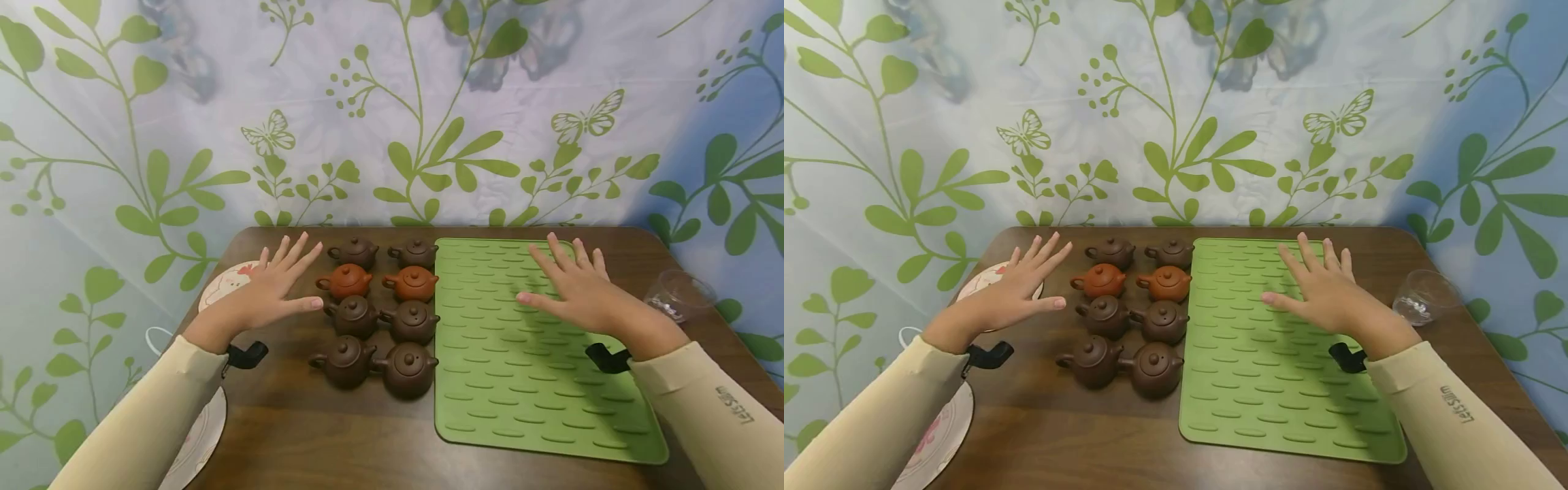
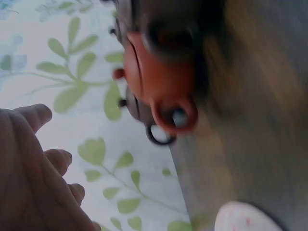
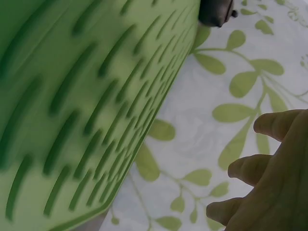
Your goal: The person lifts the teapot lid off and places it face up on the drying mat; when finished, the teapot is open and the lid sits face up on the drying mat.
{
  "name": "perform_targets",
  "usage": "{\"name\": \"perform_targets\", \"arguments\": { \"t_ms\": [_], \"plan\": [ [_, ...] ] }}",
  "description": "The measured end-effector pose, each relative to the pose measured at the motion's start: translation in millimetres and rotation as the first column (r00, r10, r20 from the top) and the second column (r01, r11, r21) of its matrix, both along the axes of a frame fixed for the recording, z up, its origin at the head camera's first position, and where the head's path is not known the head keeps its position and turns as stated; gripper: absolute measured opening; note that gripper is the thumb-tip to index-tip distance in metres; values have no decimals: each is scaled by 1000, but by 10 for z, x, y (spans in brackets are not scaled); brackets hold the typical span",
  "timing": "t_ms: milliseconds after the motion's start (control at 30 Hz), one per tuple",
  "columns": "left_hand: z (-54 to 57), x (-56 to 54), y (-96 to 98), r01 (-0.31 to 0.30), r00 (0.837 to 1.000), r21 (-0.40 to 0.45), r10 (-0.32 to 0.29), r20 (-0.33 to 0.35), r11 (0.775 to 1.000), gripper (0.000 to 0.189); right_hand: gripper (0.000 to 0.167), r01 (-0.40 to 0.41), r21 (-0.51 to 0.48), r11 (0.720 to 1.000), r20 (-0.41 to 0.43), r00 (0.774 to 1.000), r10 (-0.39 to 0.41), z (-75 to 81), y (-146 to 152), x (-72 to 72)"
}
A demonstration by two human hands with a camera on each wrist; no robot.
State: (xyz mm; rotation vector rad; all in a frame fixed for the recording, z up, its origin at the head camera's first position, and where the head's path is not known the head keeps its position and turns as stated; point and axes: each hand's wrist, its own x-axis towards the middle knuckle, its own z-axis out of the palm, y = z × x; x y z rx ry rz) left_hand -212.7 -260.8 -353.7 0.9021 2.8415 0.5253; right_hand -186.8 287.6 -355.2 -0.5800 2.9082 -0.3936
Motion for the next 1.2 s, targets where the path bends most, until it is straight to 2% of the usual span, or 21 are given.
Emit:
{"name": "perform_targets", "arguments": {
  "t_ms": [133,333,467,600,833,967,1033,1100,1200],
  "plan": [
    [6,149,99,71,997,104,-74,19,992,84,96,-29,-27,999,-9,1000,28,1,-141,30],
    [-35,389,262,106,993,266,-114,17,958,82,95,-93,-56,994,-45,995,90,-23,-407,103],
    [-94,559,357,131,991,405,-121,-51,905,81,95,-125,-77,989,-50,991,122,-38,-594,150],
    [-172,689,475,149,987,507,-100,-123,849,81,94,-161,-104,982,-54,986,156,-41,-793,178],
    [-333,776,708,198,968,539,-78,-238,819,69,93,-255,-128,958,-92,965,244,-120,-1137,278],
    [-392,791,795,246,953,579,-83,-293,778,61,94,-301,-162,940,-80,953,292,-140,-1287,354],
    [-416,790,833,271,943,583,-89,-321,766,59,94,-316,-172,933,-76,949,308,-161,-1333,377],
    [-437,786,868,288,933,565,-94,-347,773,56,95,-329,-166,930,-73,944,321,-183,-1375,397],
    [-473,784,894,304,920,518,-105,-378,800,51,95,-356,-159,921,-72,934,349,-214,-1437,422]
  ]
}}
